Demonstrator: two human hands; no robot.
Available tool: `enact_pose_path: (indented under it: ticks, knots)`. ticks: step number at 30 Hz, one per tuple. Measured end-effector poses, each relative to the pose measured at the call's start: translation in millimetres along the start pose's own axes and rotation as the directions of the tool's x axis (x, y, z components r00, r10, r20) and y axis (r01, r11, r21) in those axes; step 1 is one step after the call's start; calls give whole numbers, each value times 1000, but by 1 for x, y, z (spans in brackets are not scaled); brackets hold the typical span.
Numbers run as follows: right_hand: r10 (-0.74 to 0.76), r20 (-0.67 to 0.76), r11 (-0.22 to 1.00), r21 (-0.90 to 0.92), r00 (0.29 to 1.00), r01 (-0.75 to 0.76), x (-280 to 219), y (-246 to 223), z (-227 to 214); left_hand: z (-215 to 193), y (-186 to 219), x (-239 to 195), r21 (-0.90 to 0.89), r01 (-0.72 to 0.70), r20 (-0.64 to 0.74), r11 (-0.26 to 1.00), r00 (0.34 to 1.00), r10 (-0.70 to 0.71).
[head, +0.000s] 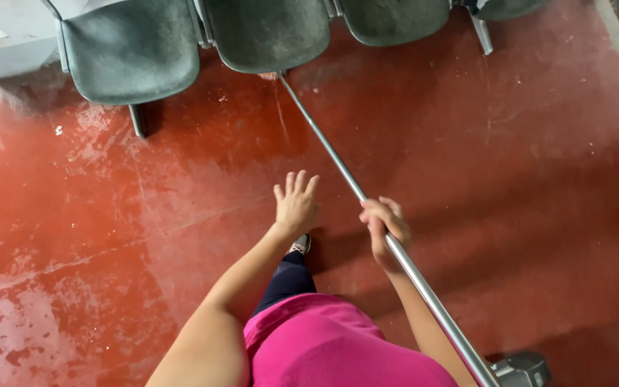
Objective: The person mops a red floor using a spin mop with an orange head. They clean around stacked crates of bottles, a welcome mat, a treadmill, and a row of chairs, moving the mop back and forth to cover the area.
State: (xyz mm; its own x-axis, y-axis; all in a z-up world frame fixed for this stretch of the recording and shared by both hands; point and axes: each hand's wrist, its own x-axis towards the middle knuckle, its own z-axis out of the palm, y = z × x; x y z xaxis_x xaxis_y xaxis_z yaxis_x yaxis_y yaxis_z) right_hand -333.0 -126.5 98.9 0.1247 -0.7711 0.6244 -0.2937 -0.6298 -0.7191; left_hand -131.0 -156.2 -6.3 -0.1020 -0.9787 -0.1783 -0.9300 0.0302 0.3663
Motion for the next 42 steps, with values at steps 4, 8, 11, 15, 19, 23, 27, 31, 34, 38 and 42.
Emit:
enact_pose_path:
  ticks: [4,8,11,15,19,23,27,31,34,38,42]
  knots:
    - [68,73,998,-10,995,-68,33,70,30,10,-38,34,88,72,167,993,982,-86]
    - [49,135,998,-55,990,-42,54,75,28,-3,-33,50,58,94,200,994,974,-103]
    - [65,108,994,-97,992,-55,56,69,8,-1,-16,63,41,92,157,995,983,-98]
    - [64,17,993,-98,998,-62,78,12,-44,-18,39,69,-71,91,82,993,993,-85]
    - [117,11,979,-169,993,-114,81,-55,-128,-11,123,83,-184,-34,-236,982,972,-10]
    - [92,-51,995,-29,994,-94,53,-88,-217,-40,239,45,-221,-584,-644,781,689,332]
    - [73,-93,997,2,993,-74,50,-116,-280,-18,319,8,-378,-517,-479,767,819,316]
    - [-50,-120,997,48,991,57,42,-93,-315,5,348,8,-295,-470,-491,832,822,289]
    - [-113,-78,984,128,991,122,46,-61,-326,23,349,34,-208,-397,-355,894,882,309]
    - [-182,-165,946,239,969,219,50,22,-317,81,332,107,-207,-247,-222,947,954,201]
    - [-211,-75,940,256,975,224,69,104,-302,91,308,183,-209,-142,-172,968,979,106]
